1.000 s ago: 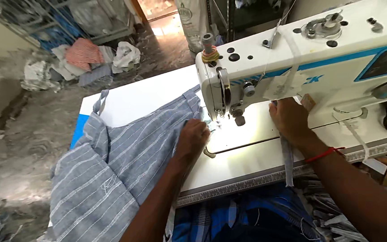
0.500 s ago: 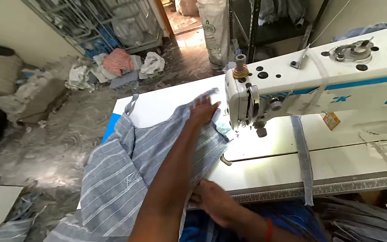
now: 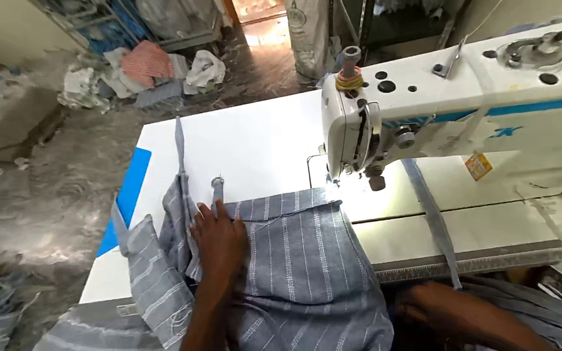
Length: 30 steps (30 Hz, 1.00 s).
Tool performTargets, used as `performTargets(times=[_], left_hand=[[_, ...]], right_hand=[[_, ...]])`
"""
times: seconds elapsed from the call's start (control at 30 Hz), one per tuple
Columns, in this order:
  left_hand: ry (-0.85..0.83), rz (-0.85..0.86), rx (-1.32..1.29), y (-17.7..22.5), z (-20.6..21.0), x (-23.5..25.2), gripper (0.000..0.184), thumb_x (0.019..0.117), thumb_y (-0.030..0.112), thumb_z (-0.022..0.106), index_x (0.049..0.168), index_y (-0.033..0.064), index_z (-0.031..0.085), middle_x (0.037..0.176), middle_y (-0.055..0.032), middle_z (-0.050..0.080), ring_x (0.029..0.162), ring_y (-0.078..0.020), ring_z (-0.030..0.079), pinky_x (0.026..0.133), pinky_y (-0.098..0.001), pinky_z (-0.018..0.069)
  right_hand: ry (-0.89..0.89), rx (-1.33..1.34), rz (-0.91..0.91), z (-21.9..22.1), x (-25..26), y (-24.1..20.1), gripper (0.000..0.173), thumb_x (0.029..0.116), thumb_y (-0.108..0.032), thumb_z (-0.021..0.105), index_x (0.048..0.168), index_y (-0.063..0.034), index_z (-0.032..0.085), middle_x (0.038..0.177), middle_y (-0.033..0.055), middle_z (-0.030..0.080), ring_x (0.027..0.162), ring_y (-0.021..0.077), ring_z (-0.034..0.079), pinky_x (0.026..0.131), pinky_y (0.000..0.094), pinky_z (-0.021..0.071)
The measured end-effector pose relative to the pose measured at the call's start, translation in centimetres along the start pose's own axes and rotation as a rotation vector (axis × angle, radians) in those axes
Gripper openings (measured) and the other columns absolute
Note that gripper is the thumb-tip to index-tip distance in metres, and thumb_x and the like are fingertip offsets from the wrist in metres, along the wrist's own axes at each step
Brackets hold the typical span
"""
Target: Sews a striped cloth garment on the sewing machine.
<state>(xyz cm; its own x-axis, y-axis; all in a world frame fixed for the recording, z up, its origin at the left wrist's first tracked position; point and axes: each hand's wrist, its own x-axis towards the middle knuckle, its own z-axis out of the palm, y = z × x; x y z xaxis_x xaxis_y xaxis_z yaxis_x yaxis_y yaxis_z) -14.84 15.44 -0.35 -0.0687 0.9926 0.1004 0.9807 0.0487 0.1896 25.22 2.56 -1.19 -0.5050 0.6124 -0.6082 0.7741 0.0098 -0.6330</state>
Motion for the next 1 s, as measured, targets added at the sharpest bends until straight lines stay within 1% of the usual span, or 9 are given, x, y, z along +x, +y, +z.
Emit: performTargets(times=[0.07, 0.13, 0.2, 0.27, 0.47, 0.7, 0.83, 0.9, 1.0], left_hand=[[0.008, 0.178, -0.054, 2.9, -1.7, 1.0, 0.058, 0.1028, 0.014, 0.054, 0.156, -0.0035, 0.036, 0.158, -0.0320, 0.035, 0.148, -0.0513, 0.032, 0.119, -0.0722, 0.0201], [-0.023, 0.361, -0.198, 6.7, -2.7, 2.5, 0.045, 0.1027, 0.008, 0.054, 0.147, 0.0001, 0.051, 0.146, -0.0218, 0.056, 0.138, -0.0381, 0.052, 0.118, -0.0587, 0.0361], [-0.037, 0.538, -0.395, 9.8, -1.5, 4.1, 0.032, 0.1030, 0.008, 0.054, 0.132, 0.0020, 0.064, 0.125, -0.0163, 0.069, 0.117, -0.0290, 0.067, 0.102, -0.0471, 0.0534], [-0.070, 0.657, -0.572, 11.8, 0.8, 5.8, 0.022, 0.1027, 0.009, 0.057, 0.118, 0.0038, 0.071, 0.109, -0.0116, 0.071, 0.098, -0.0199, 0.070, 0.089, -0.0374, 0.0590], [-0.119, 0.793, -0.600, 12.1, 3.7, 7.2, 0.018, 0.0949, 0.022, 0.073, 0.110, 0.0133, 0.078, 0.107, -0.0049, 0.071, 0.096, -0.0135, 0.067, 0.087, -0.0306, 0.0570], [0.271, 1.074, -0.302, 13.1, 5.2, 7.0, 0.014, 0.0972, 0.014, 0.066, 0.099, 0.0028, 0.074, 0.098, -0.0142, 0.071, 0.096, -0.0293, 0.069, 0.086, -0.0405, 0.0573], [0.229, 0.837, -0.283, 14.1, 5.4, 2.7, 0.017, 0.1005, 0.008, 0.059, 0.106, 0.0033, 0.075, 0.108, -0.0141, 0.071, 0.110, -0.0310, 0.066, 0.101, -0.0475, 0.0501], [0.173, 0.684, -0.224, 14.8, 5.6, 0.2, 0.028, 0.1045, 0.020, 0.055, 0.119, 0.0039, 0.072, 0.120, -0.0147, 0.069, 0.125, -0.0328, 0.060, 0.113, -0.0591, 0.0390], [0.119, 0.612, -0.153, 15.7, 5.8, -0.6, 0.047, 0.1072, 0.039, 0.047, 0.128, 0.0029, 0.068, 0.127, -0.0159, 0.065, 0.132, -0.0342, 0.055, 0.117, -0.0662, 0.0292]], right_hand=[[0.086, 0.134, 0.068, -3.4, 0.5, -3.7, 0.037, 0.1100, -0.034, 0.046, 0.111, -0.0060, 0.069, 0.087, 0.0087, 0.073, 0.074, 0.0225, 0.073, 0.072, 0.0454, 0.0617], [0.293, 0.379, 0.102, -6.3, 2.8, -6.9, 0.038, 0.1108, -0.037, 0.044, 0.118, -0.0068, 0.066, 0.084, 0.0064, 0.073, 0.066, 0.0172, 0.071, 0.063, 0.0372, 0.0620], [0.487, 0.564, 0.099, -8.4, 6.8, -8.2, 0.045, 0.1105, -0.043, 0.043, 0.118, -0.0050, 0.065, 0.080, 0.0072, 0.074, 0.060, 0.0170, 0.070, 0.057, 0.0351, 0.0611], [0.594, 0.719, 0.120, -9.9, 10.7, -8.2, 0.046, 0.1069, -0.046, 0.051, 0.108, -0.0022, 0.066, 0.072, 0.0081, 0.072, 0.055, 0.0176, 0.069, 0.051, 0.0334, 0.0590], [0.691, 0.701, 0.031, -10.4, 12.9, -7.3, 0.027, 0.1030, -0.030, 0.063, 0.100, -0.0027, 0.067, 0.071, 0.0053, 0.072, 0.055, 0.0144, 0.067, 0.052, 0.0294, 0.0568], [0.889, 0.516, 0.051, -9.1, 9.4, -6.3, 0.022, 0.1064, -0.022, 0.052, 0.099, -0.0077, 0.067, 0.079, 0.0013, 0.076, 0.060, 0.0131, 0.072, 0.058, 0.0341, 0.0611], [0.972, 0.445, 0.114, -5.9, 6.0, -4.5, 0.026, 0.1094, -0.031, 0.050, 0.111, -0.0119, 0.068, 0.079, -0.0015, 0.076, 0.057, 0.0124, 0.070, 0.050, 0.0320, 0.0588], [1.041, 0.464, 0.046, -4.7, 5.5, -3.7, 0.022, 0.1086, -0.028, 0.052, 0.112, -0.0126, 0.068, 0.082, -0.0026, 0.077, 0.057, 0.0108, 0.070, 0.048, 0.0288, 0.0580], [1.130, 0.351, -0.094, -3.7, 5.9, -3.0, 0.020, 0.1079, -0.027, 0.054, 0.112, -0.0132, 0.067, 0.083, -0.0043, 0.076, 0.057, 0.0072, 0.069, 0.046, 0.0250, 0.0568]])
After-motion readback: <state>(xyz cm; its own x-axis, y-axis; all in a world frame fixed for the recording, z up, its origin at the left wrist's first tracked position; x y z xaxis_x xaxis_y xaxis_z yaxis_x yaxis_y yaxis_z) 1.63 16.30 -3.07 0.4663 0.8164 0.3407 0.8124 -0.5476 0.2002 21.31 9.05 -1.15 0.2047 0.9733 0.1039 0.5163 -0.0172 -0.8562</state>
